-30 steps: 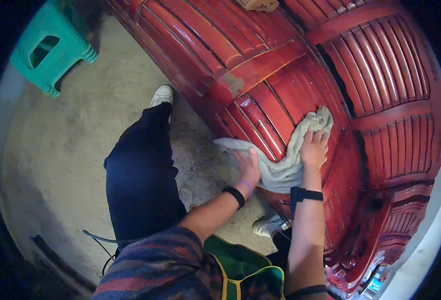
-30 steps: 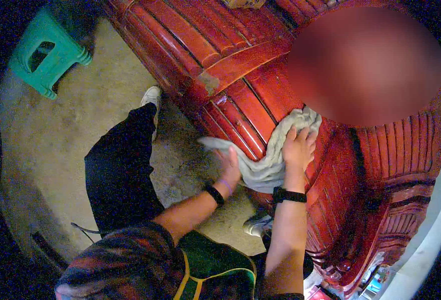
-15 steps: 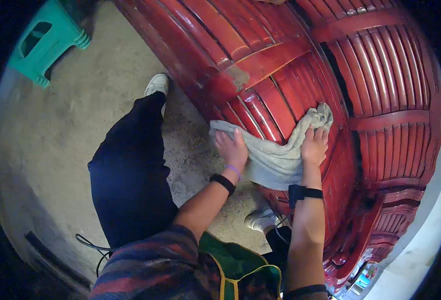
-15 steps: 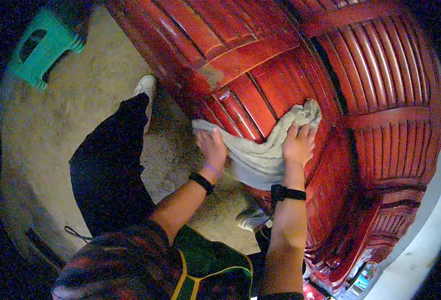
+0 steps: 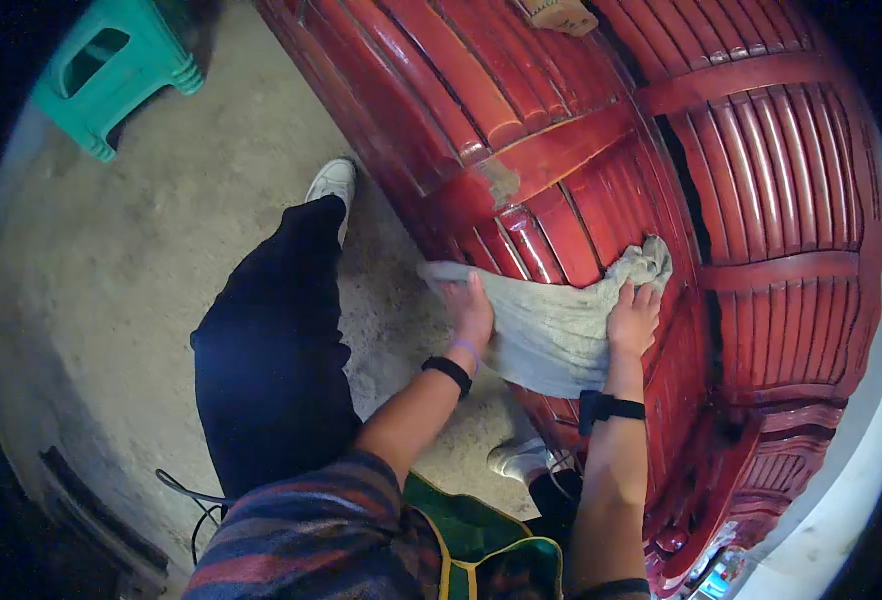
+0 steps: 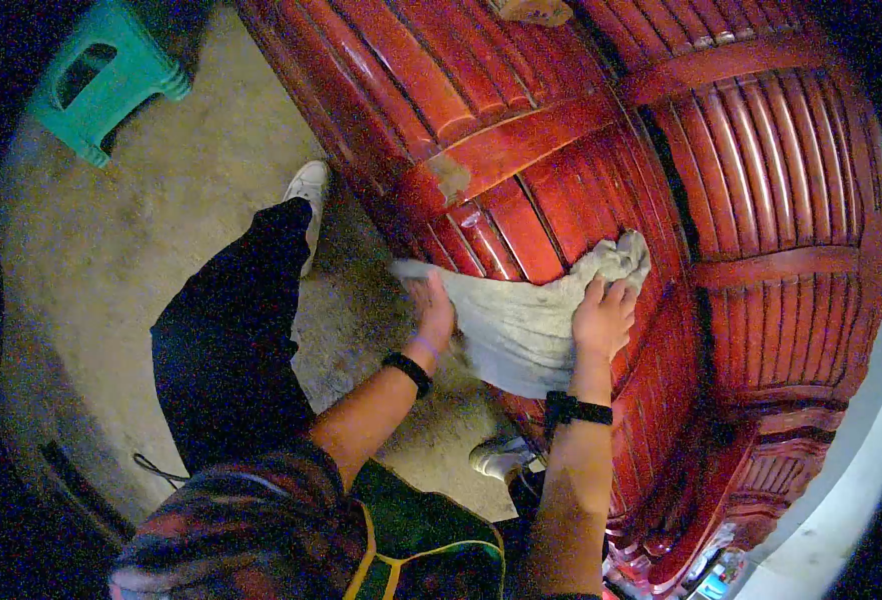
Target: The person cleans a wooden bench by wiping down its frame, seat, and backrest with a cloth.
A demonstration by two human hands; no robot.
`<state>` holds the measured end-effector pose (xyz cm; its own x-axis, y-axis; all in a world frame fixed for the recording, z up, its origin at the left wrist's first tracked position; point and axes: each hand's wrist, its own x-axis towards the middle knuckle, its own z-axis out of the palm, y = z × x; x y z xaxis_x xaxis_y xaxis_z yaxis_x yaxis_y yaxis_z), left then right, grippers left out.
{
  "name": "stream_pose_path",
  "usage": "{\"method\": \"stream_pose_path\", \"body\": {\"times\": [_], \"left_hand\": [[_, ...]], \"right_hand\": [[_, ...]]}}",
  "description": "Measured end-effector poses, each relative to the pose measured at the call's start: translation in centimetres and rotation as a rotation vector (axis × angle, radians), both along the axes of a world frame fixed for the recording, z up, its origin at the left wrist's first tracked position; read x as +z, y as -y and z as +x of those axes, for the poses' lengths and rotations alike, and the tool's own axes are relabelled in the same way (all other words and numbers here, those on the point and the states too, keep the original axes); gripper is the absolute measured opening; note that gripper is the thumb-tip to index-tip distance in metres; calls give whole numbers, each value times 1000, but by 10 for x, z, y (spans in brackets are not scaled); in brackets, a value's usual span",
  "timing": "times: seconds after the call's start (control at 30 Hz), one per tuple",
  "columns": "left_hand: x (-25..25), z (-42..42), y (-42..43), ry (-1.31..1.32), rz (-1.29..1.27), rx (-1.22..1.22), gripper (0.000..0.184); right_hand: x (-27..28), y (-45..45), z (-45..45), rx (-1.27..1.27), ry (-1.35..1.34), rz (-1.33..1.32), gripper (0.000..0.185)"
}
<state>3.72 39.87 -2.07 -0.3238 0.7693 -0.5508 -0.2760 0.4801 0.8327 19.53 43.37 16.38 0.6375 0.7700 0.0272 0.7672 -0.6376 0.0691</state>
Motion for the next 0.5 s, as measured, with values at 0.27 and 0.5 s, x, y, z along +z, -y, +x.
{"method": "stream_pose_path", "body": {"times": [0.27, 0.5], "left_hand": [[-43, 43, 46, 661, -209, 43, 89], [-10, -47, -71, 323, -27, 324, 81]], "right_hand": [[3, 0, -6, -7, 2, -4, 66], [0, 2, -2, 51, 14, 21, 64]]}}
